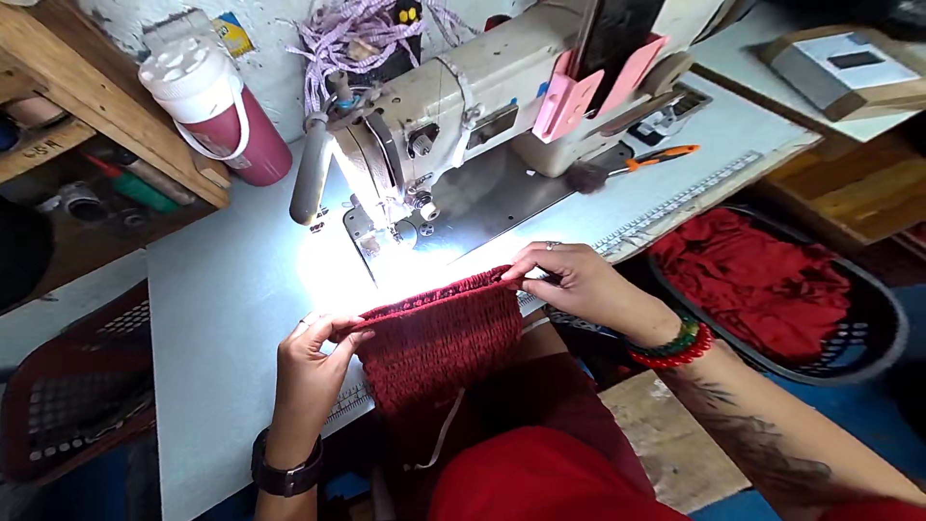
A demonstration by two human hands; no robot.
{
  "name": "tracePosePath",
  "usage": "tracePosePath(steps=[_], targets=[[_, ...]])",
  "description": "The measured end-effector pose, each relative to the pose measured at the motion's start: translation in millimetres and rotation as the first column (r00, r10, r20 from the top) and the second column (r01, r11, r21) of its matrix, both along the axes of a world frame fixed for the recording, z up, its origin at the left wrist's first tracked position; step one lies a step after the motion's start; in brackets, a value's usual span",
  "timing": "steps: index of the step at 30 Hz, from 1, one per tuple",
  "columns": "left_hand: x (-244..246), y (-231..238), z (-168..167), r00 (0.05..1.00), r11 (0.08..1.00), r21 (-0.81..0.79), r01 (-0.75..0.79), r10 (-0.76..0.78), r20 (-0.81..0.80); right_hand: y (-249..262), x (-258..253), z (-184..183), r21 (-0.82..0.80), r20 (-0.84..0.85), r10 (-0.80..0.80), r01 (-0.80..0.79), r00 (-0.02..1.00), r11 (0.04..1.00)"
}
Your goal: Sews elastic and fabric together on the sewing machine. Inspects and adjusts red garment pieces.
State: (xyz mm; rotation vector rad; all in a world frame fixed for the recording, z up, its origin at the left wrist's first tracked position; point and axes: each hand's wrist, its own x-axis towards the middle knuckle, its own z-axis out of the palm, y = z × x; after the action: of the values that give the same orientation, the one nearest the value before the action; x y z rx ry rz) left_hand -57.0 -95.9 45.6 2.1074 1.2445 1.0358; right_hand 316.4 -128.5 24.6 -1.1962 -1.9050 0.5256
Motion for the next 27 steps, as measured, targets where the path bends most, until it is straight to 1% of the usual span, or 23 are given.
tracePosePath(steps=[2, 3, 4, 6, 7, 9, 10, 11, 13, 14, 15, 18, 20, 22, 24, 26, 27], targets=[[1, 0, 3, 0.993, 1.000, -0.007, 0.006, -0.007, -0.116, 1, -2, 2, -0.018, -0.030, 0.034, -0.035, 0.999, 0.999], [5, 0, 6, 0.985, 0.999, -0.004, 0.033, -0.033, -0.168, 1, -5, 3, -0.016, -0.057, 0.071, -0.072, 0.996, 0.997], [13, 2, 11, 0.981, 0.997, 0.011, 0.079, -0.076, -0.180, 2, -10, 7, -0.007, -0.081, 0.120, -0.121, 0.990, 0.993], [38, 5, 26, 0.968, 0.976, 0.036, 0.216, -0.209, -0.142, 3, -24, 17, 0.035, -0.124, 0.226, -0.223, 0.966, 0.974], [52, 6, 34, 0.947, 0.955, 0.011, 0.297, -0.293, -0.133, 3, -31, 23, 0.060, -0.137, 0.274, -0.268, 0.952, 0.962], [75, 13, 48, 0.884, 0.883, -0.145, 0.447, -0.461, -0.079, 4, -38, 39, 0.112, -0.120, 0.332, -0.320, 0.936, 0.941], [83, 17, 54, 0.861, 0.839, -0.245, 0.485, -0.507, -0.034, 4, -38, 47, 0.144, -0.058, 0.329, -0.319, 0.942, 0.937], [86, 22, 58, 0.849, 0.800, -0.324, 0.504, -0.529, 0.013, 4, -36, 53, 0.174, 0.065, 0.296, -0.303, 0.953, 0.937], [84, 29, 65, 0.858, 0.754, -0.438, 0.490, -0.507, 0.087, 4, -32, 59, 0.192, 0.335, 0.186, -0.261, 0.924, 0.946], [82, 30, 67, 0.873, 0.738, -0.490, 0.463, -0.474, 0.111, 2, -31, 58, 0.176, 0.414, 0.165, -0.257, 0.895, 0.950], [81, 30, 67, 0.891, 0.733, -0.526, 0.432, -0.438, 0.121, 0, -30, 57, 0.141, 0.456, 0.182, -0.273, 0.871, 0.952], [78, 29, 64, 0.932, 0.766, -0.534, 0.357, -0.335, 0.141, -9, -30, 55, 0.033, 0.455, 0.309, -0.362, 0.835, 0.932], [74, 26, 67, 0.949, 0.777, -0.547, 0.310, -0.285, 0.134, -14, -27, 58, 0.011, 0.431, 0.337, -0.379, 0.837, 0.925], [73, 22, 72, 0.951, 0.770, -0.564, 0.299, -0.292, 0.105, -14, -22, 64, 0.049, 0.449, 0.266, -0.321, 0.853, 0.946], [75, 20, 76, 0.938, 0.751, -0.578, 0.320, -0.339, 0.080, -11, -19, 69, 0.112, 0.461, 0.169, -0.246, 0.871, 0.963], [77, 19, 78, 0.924, 0.724, -0.591, 0.355, -0.370, 0.101, -8, -20, 74, 0.150, 0.407, 0.110, -0.185, 0.907, 0.971], [77, 19, 79, 0.914, 0.701, -0.602, 0.384, -0.380, 0.141, -7, -22, 76, 0.147, 0.357, 0.087, -0.148, 0.930, 0.978]])
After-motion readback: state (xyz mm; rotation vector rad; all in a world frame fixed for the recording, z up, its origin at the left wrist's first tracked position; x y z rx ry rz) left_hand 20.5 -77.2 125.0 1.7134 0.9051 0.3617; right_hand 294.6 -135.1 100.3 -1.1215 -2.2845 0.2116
